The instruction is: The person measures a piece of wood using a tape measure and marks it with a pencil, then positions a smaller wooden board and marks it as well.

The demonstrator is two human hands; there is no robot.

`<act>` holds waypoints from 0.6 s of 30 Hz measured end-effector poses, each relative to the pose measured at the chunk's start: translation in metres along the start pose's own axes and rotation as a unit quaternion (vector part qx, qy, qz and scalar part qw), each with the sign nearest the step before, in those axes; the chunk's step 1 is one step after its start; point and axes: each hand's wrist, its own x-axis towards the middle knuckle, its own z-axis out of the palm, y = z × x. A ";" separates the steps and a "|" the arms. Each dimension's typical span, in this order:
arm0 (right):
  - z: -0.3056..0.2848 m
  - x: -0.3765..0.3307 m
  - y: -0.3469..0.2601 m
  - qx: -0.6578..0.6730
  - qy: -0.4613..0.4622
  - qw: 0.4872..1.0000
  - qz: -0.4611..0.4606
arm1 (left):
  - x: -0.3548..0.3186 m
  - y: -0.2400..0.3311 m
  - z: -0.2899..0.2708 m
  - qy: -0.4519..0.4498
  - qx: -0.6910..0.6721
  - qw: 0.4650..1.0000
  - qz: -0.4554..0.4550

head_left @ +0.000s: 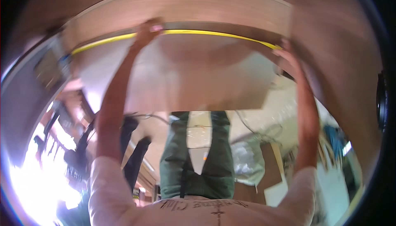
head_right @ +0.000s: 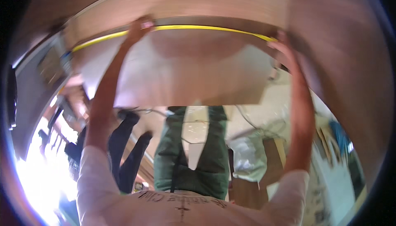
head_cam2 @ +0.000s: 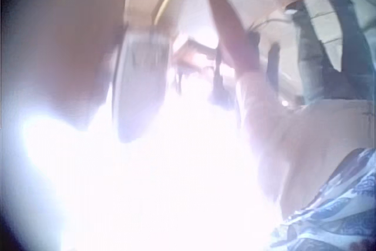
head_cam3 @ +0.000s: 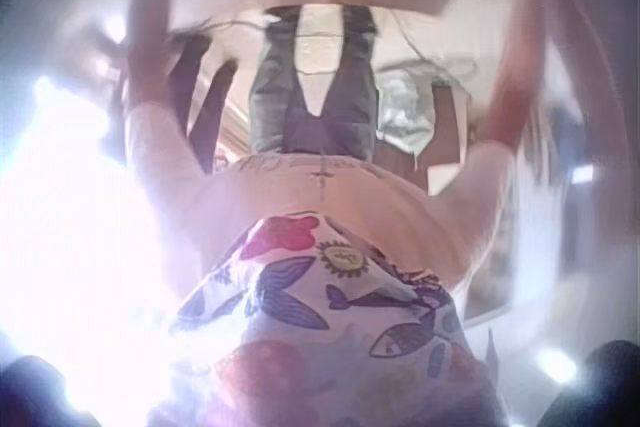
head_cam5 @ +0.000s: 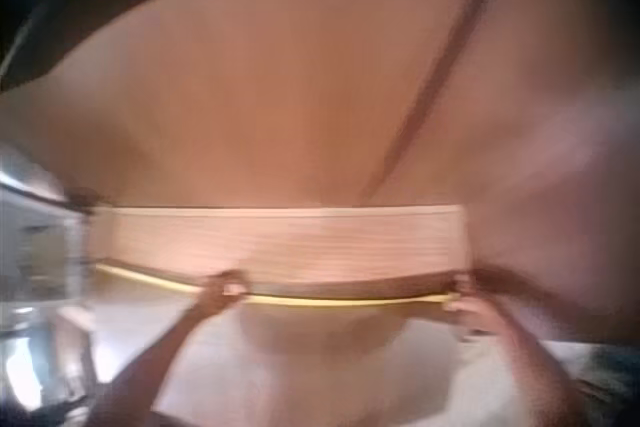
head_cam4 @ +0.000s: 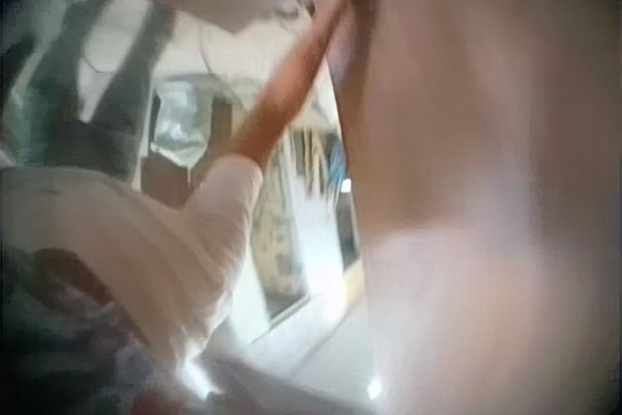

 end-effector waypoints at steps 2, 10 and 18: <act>-0.006 0.004 -0.001 -0.047 0.001 0.999 -0.004 | -0.004 0.008 -0.008 0.005 -0.009 1.000 0.011; -0.008 0.009 -0.022 -0.280 0.078 0.957 -0.014 | -0.011 0.045 -0.040 -0.041 0.030 0.994 -0.098; 0.001 0.029 -0.020 -0.257 0.027 0.966 -0.015 | -0.019 0.006 -0.035 0.005 0.047 0.995 -0.085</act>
